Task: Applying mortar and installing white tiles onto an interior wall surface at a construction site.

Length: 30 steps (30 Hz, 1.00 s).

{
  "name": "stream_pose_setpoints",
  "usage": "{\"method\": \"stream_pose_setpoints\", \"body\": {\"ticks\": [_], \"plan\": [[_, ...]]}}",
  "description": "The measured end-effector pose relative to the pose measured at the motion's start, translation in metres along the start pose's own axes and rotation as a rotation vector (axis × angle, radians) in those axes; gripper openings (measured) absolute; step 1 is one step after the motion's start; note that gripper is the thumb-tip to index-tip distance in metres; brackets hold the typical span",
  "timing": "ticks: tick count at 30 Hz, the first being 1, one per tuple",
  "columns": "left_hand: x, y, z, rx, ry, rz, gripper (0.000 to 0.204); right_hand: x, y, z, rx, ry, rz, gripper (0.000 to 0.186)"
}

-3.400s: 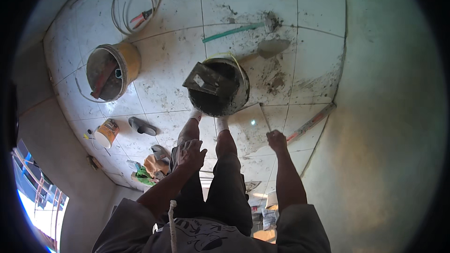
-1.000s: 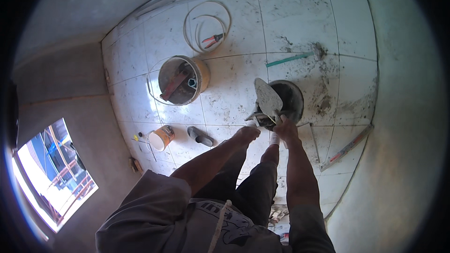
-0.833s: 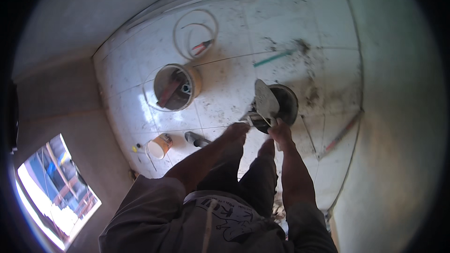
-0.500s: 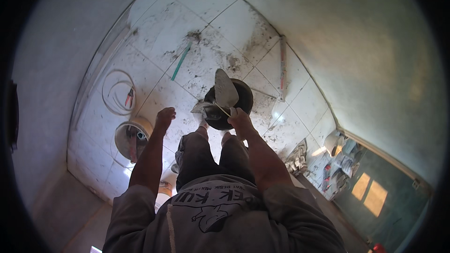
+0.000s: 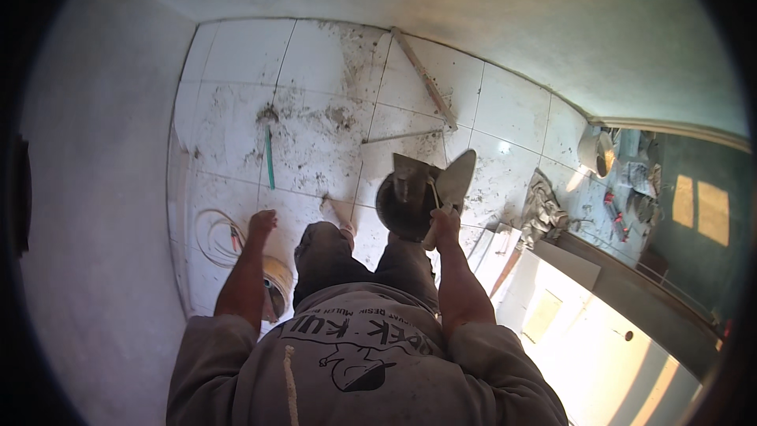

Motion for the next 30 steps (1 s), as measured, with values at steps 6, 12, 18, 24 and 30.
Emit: {"method": "stream_pose_setpoints", "body": {"ticks": [6,12,18,24,30], "plan": [[-0.264,0.024,0.067,0.181,-0.361,-0.139,0.035,-0.033,0.081,-0.075,-0.161,0.203,0.204,0.023],[-0.452,0.040,0.166,0.320,-0.070,0.259,0.035,-0.123,0.163,-0.171,-0.283,0.461,0.460,0.017],[-0.524,0.055,0.211,0.540,0.259,0.161,0.036,-0.105,0.186,-0.176,-0.392,0.587,0.427,0.018],[-0.488,0.145,0.287,0.414,0.426,0.246,0.036,-0.147,0.235,-0.196,-0.469,0.626,0.465,0.018],[-0.485,0.228,0.381,0.428,0.493,0.232,0.048,-0.173,0.246,-0.198,-0.579,0.537,0.506,0.018]]}}
Point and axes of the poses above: each hand's wrist, its own y-axis towards the middle knuckle, its own z-axis out of the palm, x = y × z, the point moved 3 cm from there along y, towards the middle knuckle, and after that the axes turned 8 degrees about -x, right-handed, at the moved point
